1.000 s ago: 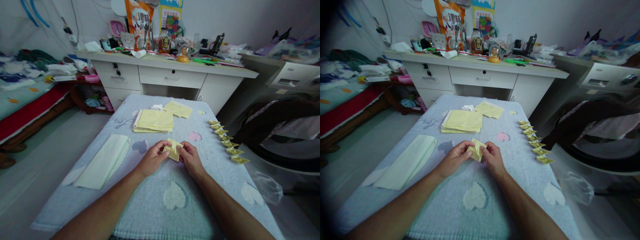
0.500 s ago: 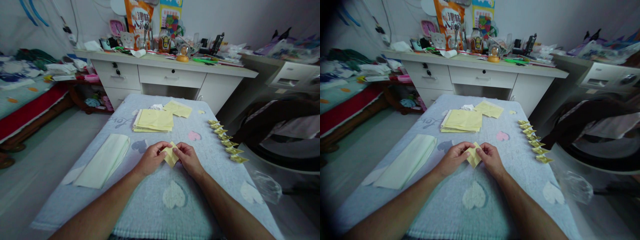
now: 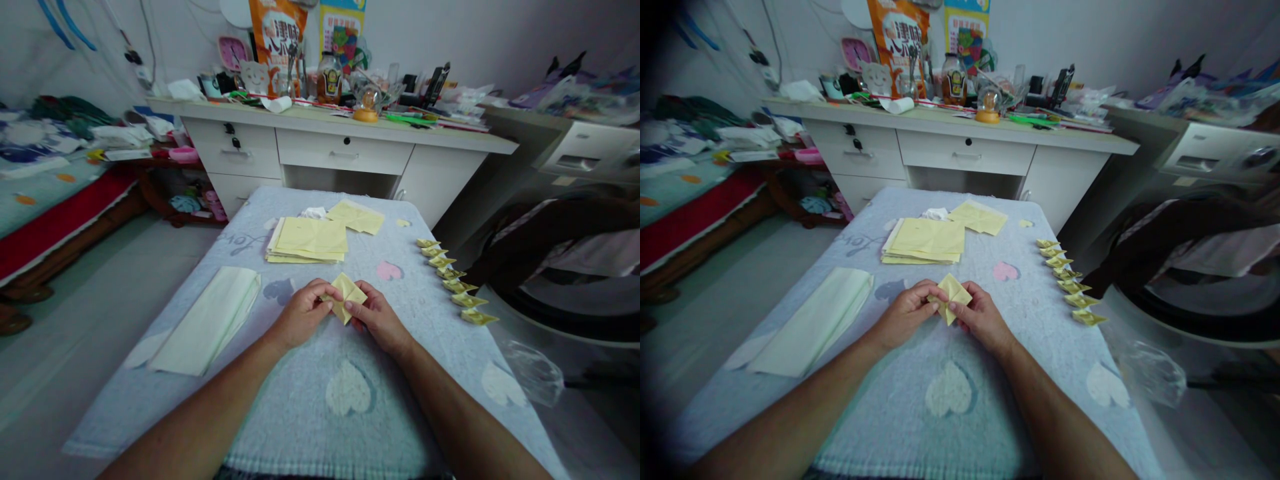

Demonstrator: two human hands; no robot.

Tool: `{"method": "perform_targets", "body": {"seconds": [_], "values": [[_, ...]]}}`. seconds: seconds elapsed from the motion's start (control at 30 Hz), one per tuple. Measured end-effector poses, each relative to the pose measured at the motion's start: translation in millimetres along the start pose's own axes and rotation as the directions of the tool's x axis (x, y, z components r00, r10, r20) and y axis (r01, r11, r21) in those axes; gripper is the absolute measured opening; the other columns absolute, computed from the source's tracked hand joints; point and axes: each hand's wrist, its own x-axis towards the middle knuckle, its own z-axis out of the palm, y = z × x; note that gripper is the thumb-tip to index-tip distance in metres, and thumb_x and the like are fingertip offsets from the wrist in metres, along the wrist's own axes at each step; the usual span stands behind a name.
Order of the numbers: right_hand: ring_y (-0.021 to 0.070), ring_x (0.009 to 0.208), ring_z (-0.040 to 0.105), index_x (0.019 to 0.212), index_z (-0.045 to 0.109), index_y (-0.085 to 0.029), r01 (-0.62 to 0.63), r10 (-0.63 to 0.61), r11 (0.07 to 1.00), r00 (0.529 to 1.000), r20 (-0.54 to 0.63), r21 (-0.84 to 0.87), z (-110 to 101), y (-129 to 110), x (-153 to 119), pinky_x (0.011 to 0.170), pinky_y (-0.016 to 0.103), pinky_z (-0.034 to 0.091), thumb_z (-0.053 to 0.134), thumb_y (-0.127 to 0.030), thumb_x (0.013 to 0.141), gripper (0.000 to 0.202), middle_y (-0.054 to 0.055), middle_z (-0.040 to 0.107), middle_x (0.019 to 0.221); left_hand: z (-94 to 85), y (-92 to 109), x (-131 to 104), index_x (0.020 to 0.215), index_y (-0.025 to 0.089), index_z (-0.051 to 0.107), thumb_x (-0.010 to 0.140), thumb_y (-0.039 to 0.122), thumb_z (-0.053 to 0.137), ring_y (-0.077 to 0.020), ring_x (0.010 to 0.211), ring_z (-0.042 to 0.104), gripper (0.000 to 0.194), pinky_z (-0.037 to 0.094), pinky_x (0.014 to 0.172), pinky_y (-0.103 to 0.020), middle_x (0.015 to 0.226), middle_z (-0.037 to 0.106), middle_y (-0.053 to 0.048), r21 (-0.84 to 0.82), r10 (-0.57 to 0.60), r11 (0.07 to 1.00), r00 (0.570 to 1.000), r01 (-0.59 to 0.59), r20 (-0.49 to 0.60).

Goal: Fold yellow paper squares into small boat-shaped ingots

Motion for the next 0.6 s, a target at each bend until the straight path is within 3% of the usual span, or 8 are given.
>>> {"method": "perform_targets", "body": {"seconds": [0.2,0.43,0.6], "values": [[0.0056,0.042,0.043,0.085,0.054,-0.017,-0.032,0.032,0.999,0.999,-0.002,-0.039,0.9,-1.5,0.4,0.037,0.017,0.033,0.069,-0.046,0.074,0.035,-0.004,0.056,0.062,1.5,0.8,-0.7,0.075,0.017,0.056,0.076,0.008,0.048,-0.0128,0.079,0.051,0.012,0.043,0.066,-0.021,0.087,0.047,-0.001,-0.032,-0.013,0.999,0.999,0.014,0.049],[0.0057,0.041,0.043,0.083,0.053,-0.018,-0.019,0.018,0.999,1.000,-0.015,-0.033,-0.4,1.4,1.3,0.037,0.017,0.033,0.069,-0.047,0.074,0.035,-0.006,0.054,0.058,0.2,1.9,-1.6,0.090,0.020,0.061,0.074,0.005,0.047,-0.0169,0.093,0.052,0.026,0.042,0.080,-0.026,0.094,0.051,-0.002,0.151,0.054,0.986,0.995,-0.065,0.080],[0.0059,0.041,0.044,0.082,0.052,-0.018,-0.004,0.003,0.999,1.000,-0.021,-0.037,-1.1,3.5,2.7,0.036,0.017,0.033,0.069,-0.046,0.075,0.034,-0.005,0.055,0.058,-1.4,3.3,-1.0,0.089,0.020,0.062,0.075,0.005,0.047,-0.0166,0.090,0.053,0.025,0.042,0.079,-0.026,0.091,0.052,-0.002,0.202,0.066,0.975,0.991,-0.089,0.118]]}}
